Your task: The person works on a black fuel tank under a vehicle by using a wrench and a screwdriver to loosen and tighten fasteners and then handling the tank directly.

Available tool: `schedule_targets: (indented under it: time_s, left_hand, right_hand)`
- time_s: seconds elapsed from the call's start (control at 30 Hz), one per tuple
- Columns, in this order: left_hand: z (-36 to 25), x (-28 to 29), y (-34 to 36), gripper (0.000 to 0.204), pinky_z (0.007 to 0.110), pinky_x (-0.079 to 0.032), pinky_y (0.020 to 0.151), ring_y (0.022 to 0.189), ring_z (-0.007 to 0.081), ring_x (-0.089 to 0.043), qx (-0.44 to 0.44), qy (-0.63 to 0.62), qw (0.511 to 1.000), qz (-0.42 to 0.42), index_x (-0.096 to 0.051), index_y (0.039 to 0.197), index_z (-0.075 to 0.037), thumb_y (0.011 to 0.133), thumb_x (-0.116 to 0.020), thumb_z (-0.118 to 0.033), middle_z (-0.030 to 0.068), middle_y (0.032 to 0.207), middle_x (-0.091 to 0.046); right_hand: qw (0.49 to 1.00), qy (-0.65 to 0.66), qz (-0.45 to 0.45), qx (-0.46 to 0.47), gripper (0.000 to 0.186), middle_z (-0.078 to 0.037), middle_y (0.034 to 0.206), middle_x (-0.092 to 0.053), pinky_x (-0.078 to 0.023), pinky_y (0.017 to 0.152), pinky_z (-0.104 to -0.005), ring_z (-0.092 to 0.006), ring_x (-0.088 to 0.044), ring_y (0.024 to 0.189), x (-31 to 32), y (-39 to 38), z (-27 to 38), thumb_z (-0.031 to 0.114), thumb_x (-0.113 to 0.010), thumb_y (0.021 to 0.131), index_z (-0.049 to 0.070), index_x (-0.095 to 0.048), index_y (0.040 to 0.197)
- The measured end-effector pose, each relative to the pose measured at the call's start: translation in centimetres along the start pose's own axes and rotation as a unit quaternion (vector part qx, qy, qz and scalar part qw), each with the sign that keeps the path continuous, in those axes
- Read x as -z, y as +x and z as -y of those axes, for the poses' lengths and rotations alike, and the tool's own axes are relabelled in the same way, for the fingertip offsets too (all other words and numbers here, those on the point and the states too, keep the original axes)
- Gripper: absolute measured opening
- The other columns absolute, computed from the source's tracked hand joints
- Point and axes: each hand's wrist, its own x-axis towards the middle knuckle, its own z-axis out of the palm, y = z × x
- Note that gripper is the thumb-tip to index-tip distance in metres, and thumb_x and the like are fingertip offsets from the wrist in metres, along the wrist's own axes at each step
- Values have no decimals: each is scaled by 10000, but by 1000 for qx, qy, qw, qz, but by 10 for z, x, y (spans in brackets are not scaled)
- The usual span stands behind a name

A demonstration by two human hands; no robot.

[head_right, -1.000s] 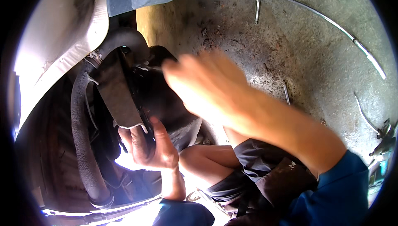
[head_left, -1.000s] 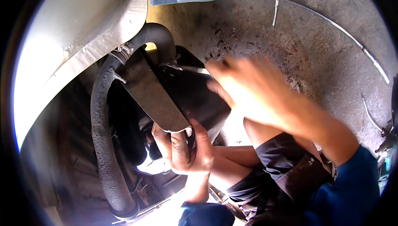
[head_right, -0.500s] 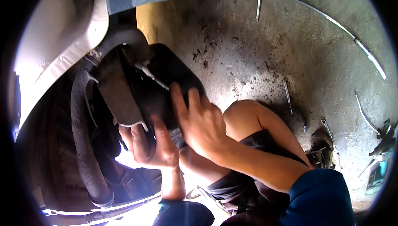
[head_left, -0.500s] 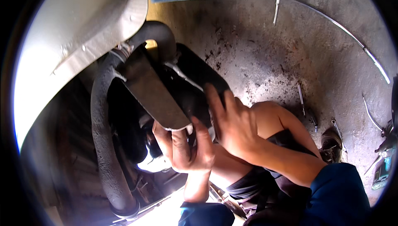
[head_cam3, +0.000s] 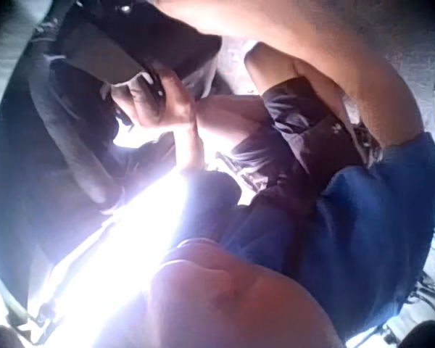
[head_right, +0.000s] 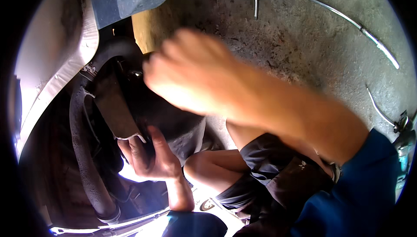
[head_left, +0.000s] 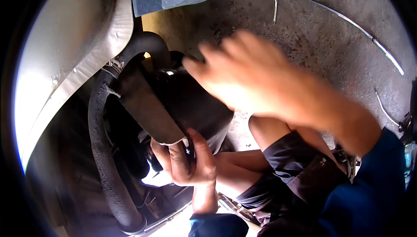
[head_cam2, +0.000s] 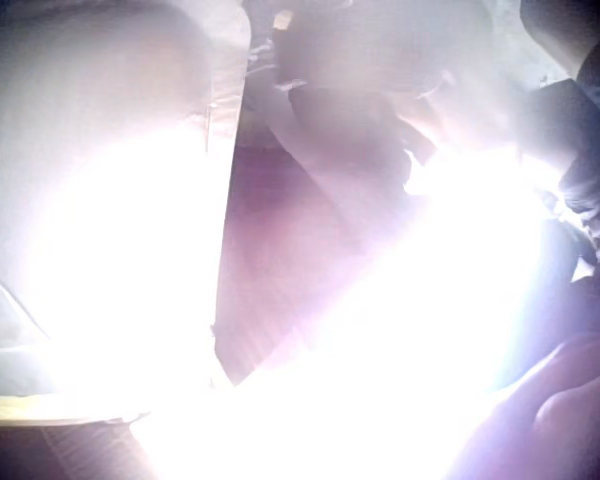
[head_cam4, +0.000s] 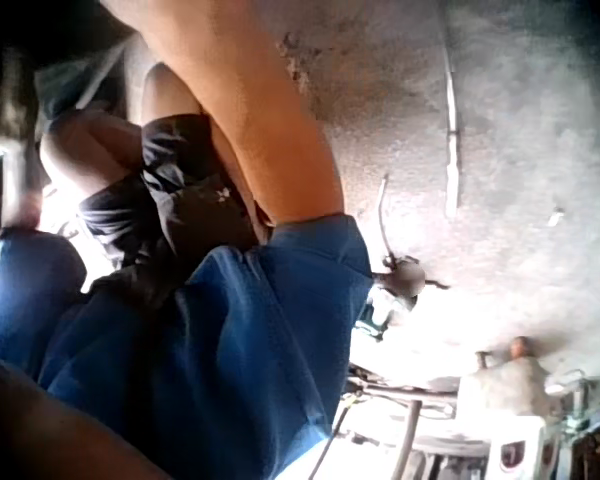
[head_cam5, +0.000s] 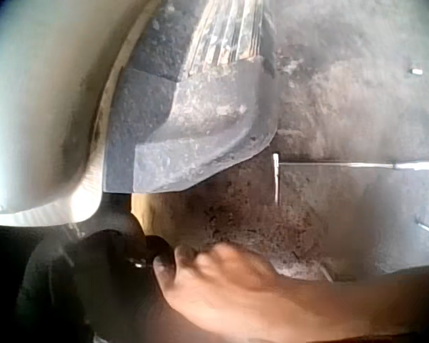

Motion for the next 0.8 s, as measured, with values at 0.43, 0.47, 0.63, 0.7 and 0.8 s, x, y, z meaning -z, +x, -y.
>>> schedule_targets:
  time_s: [0.43, 0.47, 0.63, 0.7, 0.8]
  left_hand:
    - [-3, 1, 0, 559, 394, -499, 836, 998, 342, -611, -5, -1, 1000, -4, -588, 1315, 16, 776, -594, 160, 254, 1194, -563]
    - [-5, 3, 0, 550, 391, -500, 830, 990, 339, -613, -4, -5, 1000, -12, -593, 1307, 22, 774, -596, 160, 253, 1185, -567]
    - [-1, -2, 1, 512, 393, -502, 813, 959, 336, -616, -7, -2, 1000, -12, -619, 1253, 56, 753, -601, 163, 253, 1146, -582]
    - [0, 0, 1, 506, 396, -502, 815, 958, 339, -612, 0, -9, 1000, -15, -624, 1239, 63, 743, -599, 163, 255, 1147, -582]
    - [-1, 1, 1, 487, 399, -499, 832, 978, 359, -610, 9, -4, 1000, -14, -633, 1213, 77, 733, -596, 158, 262, 1161, -579]
  right_hand:
    - [995, 89, 15, -47, 261, -134, 893, -624, -509, 467, -341, -217, -630, 574, -11, -6, 0, 112, -644, 856, 3, -617, 1091]
    - [997, 51, -59, 28, 145, -94, 845, -643, -529, 508, -340, -197, -627, 570, 0, 5, -13, 106, -636, 838, 11, -649, 946]
    - [991, -45, 111, 67, 213, -53, 633, -603, -490, 507, -316, -179, -583, 618, 34, 41, -21, 159, -660, 824, 51, -642, 642]
    - [994, -23, -102, 17, 138, -81, 720, -651, -452, 429, -295, -172, -591, 549, 0, 0, -3, 155, -628, 850, 38, -691, 812]
    - [955, 179, -27, -235, 281, -206, 831, -617, -488, 408, -368, -272, -660, 585, -36, -26, 54, 91, -600, 857, -2, -602, 1122]
